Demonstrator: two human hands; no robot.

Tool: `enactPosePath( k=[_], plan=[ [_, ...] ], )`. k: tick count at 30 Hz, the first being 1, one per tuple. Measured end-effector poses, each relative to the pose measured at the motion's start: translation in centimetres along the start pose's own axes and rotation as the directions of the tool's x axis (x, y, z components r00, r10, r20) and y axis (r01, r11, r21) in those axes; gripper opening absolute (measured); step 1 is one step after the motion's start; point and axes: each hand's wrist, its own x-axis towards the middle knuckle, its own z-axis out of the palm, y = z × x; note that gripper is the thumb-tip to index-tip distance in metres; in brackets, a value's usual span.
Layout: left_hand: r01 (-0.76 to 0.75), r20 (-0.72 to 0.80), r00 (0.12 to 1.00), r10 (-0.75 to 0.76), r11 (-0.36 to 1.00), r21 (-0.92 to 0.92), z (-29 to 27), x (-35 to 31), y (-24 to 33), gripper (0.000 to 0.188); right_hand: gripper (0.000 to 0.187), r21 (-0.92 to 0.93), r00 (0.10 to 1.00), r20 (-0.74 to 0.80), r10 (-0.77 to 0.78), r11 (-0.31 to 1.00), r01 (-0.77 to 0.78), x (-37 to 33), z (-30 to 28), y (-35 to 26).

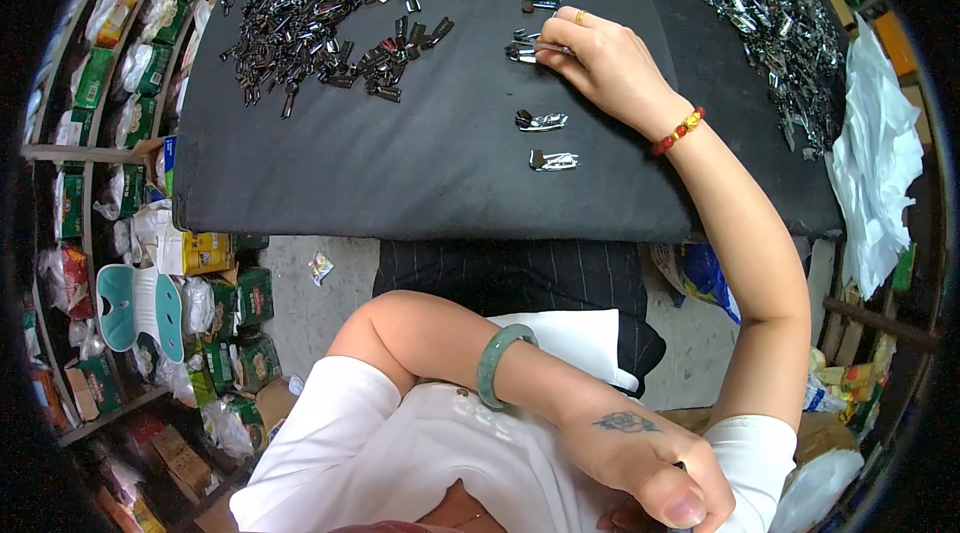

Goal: Sorting and arranging small black hardware components into organized rows on a workbench.

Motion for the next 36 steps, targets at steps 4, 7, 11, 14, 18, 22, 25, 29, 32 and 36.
enactPosePath(
  k=[4, 7, 11, 14, 18, 22, 25, 29, 32, 36],
  plan=[
    [-0.004, 0.004, 1.0, 0.004, 1.0, 0.011, 0.0, -0.1, 0.1, 0.039, 0.005, -0.005, 0.998, 0.057, -0.011, 1.0, 0.011, -0.5, -0.4, 0.0],
    [-0.001, 0.013, 1.0, 0.001, 1.0, 0.014, -0.1, 0.0, -0.1, 0.039, 0.006, 0.075, 0.996, 0.093, -0.016, 0.997, 0.009, -1.0, -0.7, -0.2],
    [0.0, 0.016, 1.0, 0.0, 1.0, -0.005, -0.1, -0.1, -0.1, 0.039, 0.007, 0.05, 1.0, 0.02, 0.007, 0.999, -0.008, -0.5, -0.9, 0.4],
    [-0.002, 0.015, 1.0, 0.002, 1.0, -0.022, -0.1, -0.1, 0.0, 0.038, 0.008, 0.001, 0.997, -0.067, 0.026, 1.0, -0.026, 0.0, -1.0, 1.0],
    [0.013, -0.015, 1.0, -0.013, 1.0, 0.014, -0.1, -0.2, 0.3, 0.038, 0.005, -0.132, 1.0, -0.018, -0.005, 0.991, 0.002, 0.5, -1.1, 1.8],
    [0.021, -0.018, 1.0, -0.021, 1.0, 0.014, 0.0, -0.3, 0.7, 0.038, 0.005, 0.01, 0.994, 0.095, 0.061, 0.998, -0.062, 1.5, -1.5, 2.7],
    [0.021, -0.019, 1.0, -0.02, 1.0, 0.018, 0.0, -0.3, 0.8, 0.038, 0.004, 0.05, 0.981, 0.129, 0.144, 0.987, -0.152, 2.1, -1.5, 2.6],
    [0.011, -0.017, 1.0, -0.01, 1.0, 0.028, -0.1, -0.3, 0.8, 0.038, 0.004, 0.038, 0.934, 0.111, 0.339, 0.938, -0.345, 2.8, -1.2, 2.2],
    [-0.003, -0.02, 1.0, 0.004, 0.999, 0.043, -0.2, -0.2, 0.6, 0.038, 0.006, 0.047, 0.981, 0.04, 0.188, 0.981, -0.19, 2.5, -0.9, 2.0],
    [0.008, -0.019, 1.0, -0.007, 0.999, 0.044, -0.1, -0.3, 0.8, 0.038, 0.008, 0.107, 0.984, 0.047, 0.173, 0.978, -0.177, 2.5, -1.0, 2.2]
  ],
)
